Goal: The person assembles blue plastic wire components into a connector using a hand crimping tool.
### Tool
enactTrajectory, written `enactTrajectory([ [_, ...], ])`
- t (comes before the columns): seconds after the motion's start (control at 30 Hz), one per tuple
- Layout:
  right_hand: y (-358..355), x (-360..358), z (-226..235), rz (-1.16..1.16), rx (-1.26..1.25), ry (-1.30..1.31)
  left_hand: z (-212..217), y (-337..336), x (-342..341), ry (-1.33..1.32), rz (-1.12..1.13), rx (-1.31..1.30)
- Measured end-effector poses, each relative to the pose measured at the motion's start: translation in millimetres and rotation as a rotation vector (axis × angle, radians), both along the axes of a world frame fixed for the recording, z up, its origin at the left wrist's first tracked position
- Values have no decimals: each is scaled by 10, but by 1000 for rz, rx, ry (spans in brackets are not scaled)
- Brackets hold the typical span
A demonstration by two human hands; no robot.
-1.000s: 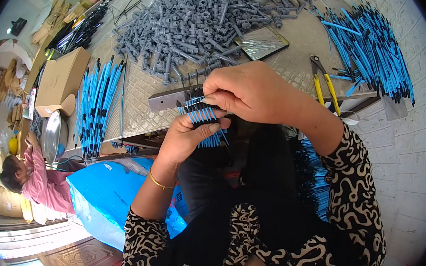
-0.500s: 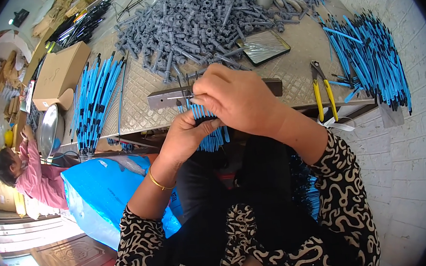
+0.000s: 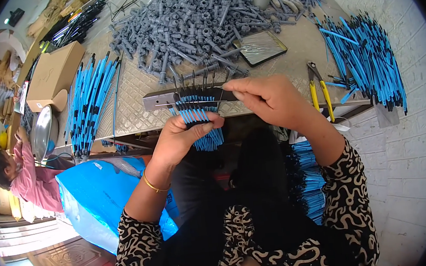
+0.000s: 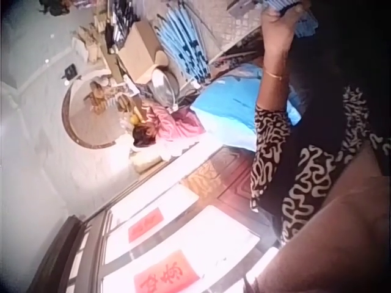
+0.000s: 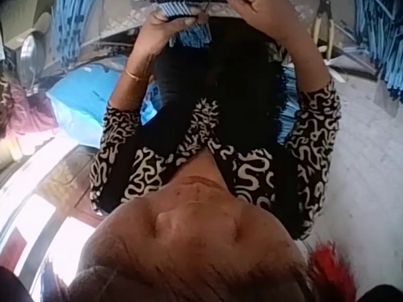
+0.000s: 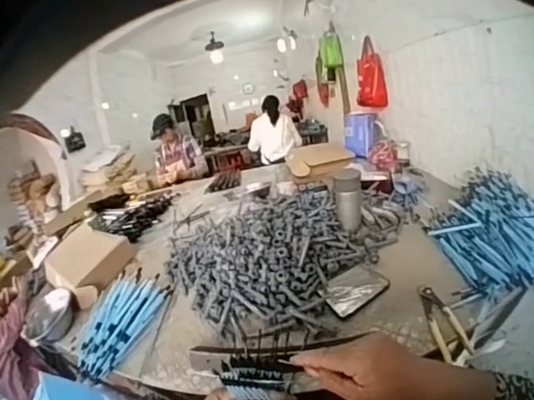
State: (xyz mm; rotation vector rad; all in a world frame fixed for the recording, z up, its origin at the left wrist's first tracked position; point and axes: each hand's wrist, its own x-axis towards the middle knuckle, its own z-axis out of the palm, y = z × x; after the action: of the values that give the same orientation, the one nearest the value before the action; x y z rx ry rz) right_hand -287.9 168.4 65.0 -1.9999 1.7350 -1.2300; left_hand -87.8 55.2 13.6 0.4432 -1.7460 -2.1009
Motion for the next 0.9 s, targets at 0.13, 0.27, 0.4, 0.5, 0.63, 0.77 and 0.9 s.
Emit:
enactTrajectory([
  [0.13,-54,8,-36,16,-53,29,1,7,-7,6,11,-1],
  [0.27,-56,12,-7,36,-45,55,-8,-5,18,-6,27,13],
  [0.4,-73,21,1,43,-98,53,-10,-31,26,13,-30,-13],
  [0.5,-60,33,29,36,-73,69,5,-21,36,14,-35,11],
  [0.63,-57,35,40,41,-94,123,1,-24,33,1,-51,-20],
  [0.77,-28,47,174,69,-91,261,-4,-35,47,-18,-79,-61],
  [0.9,29,103,238,54,-88,477,-36,-50,52,-9,-103,-92],
])
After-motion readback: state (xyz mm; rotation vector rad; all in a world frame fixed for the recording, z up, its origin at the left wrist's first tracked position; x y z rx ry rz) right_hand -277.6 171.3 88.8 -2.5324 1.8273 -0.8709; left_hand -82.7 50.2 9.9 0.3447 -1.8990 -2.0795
